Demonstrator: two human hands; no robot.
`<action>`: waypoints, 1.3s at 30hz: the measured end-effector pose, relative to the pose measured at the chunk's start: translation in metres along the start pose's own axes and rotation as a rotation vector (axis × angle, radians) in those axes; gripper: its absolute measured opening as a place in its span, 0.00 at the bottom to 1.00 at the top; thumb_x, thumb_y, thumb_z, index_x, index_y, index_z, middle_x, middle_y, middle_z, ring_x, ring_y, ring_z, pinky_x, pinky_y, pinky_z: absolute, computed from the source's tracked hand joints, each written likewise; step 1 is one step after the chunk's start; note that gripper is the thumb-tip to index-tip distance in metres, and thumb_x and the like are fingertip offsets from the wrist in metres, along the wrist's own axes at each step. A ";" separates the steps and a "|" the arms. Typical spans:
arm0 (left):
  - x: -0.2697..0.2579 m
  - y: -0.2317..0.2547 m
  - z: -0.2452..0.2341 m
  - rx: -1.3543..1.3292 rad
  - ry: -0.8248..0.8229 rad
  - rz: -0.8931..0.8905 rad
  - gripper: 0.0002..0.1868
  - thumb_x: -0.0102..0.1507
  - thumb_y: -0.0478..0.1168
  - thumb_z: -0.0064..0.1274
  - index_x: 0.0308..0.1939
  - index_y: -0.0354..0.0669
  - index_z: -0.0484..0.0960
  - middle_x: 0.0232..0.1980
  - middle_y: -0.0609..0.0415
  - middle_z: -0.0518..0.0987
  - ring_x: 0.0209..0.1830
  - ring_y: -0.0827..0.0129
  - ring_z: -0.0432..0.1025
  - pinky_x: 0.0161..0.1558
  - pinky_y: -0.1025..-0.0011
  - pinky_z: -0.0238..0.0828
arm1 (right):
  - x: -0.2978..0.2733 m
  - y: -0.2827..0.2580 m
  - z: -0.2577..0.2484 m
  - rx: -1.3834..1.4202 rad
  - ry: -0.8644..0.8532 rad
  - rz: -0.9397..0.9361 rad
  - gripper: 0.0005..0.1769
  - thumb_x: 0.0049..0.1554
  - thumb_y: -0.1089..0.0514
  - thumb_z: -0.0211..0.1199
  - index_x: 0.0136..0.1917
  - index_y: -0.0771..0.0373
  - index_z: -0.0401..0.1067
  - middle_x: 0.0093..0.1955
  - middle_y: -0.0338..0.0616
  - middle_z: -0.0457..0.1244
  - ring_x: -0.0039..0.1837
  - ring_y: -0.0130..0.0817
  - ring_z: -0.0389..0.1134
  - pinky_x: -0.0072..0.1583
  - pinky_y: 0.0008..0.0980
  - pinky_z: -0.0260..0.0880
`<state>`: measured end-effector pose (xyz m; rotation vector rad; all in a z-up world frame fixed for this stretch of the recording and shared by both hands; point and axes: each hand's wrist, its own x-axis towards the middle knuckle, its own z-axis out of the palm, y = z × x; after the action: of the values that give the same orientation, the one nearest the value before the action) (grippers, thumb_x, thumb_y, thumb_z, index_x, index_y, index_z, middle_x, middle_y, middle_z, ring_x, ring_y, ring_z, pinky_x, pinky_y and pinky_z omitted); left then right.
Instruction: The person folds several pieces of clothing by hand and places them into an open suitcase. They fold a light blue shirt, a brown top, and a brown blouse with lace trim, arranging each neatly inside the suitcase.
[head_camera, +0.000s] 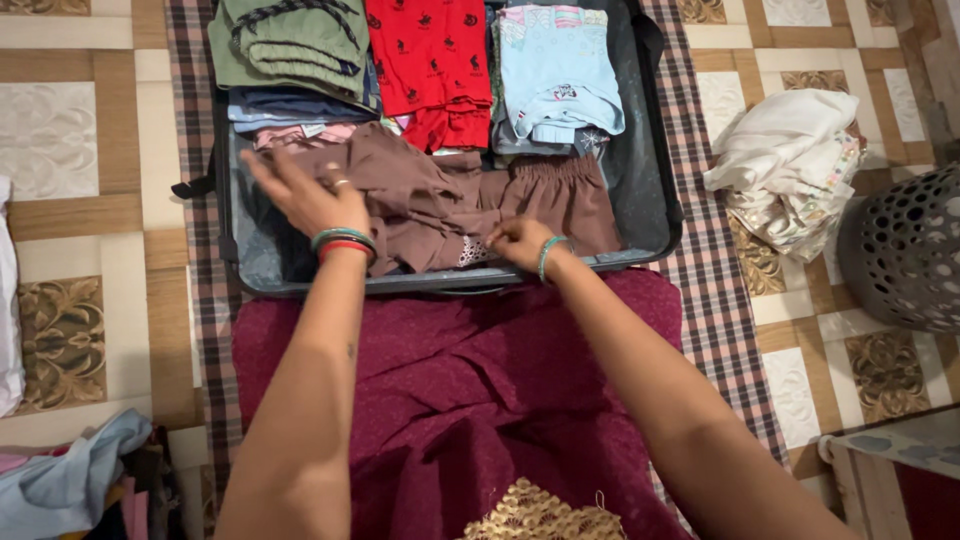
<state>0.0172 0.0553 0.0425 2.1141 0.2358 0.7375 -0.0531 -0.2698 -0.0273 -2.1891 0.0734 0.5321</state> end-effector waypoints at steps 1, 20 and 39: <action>-0.004 0.008 -0.005 0.027 -0.041 0.034 0.33 0.63 0.39 0.59 0.70 0.33 0.66 0.81 0.25 0.49 0.81 0.35 0.47 0.79 0.53 0.47 | -0.001 0.000 0.002 -0.150 0.030 -0.153 0.13 0.56 0.51 0.67 0.50 0.59 0.83 0.51 0.50 0.73 0.56 0.43 0.71 0.58 0.36 0.70; 0.003 0.017 0.001 0.219 -0.513 -0.136 0.19 0.67 0.45 0.52 0.60 0.43 0.76 0.49 0.34 0.81 0.51 0.37 0.75 0.51 0.46 0.71 | 0.004 -0.021 -0.058 0.463 0.632 -0.238 0.21 0.53 0.61 0.75 0.58 0.66 0.73 0.51 0.42 0.71 0.53 0.31 0.71 0.55 0.30 0.73; -0.049 0.058 0.029 0.209 -0.770 0.396 0.16 0.56 0.41 0.62 0.49 0.55 0.86 0.77 0.52 0.61 0.80 0.48 0.48 0.73 0.45 0.49 | -0.015 -0.035 0.000 0.045 0.561 -0.341 0.16 0.53 0.57 0.74 0.54 0.64 0.78 0.71 0.53 0.58 0.55 0.35 0.72 0.58 0.32 0.75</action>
<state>-0.0107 -0.0203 0.0546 2.5091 -0.5562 0.0648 -0.0585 -0.2495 0.0051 -2.1829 0.0102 -0.2777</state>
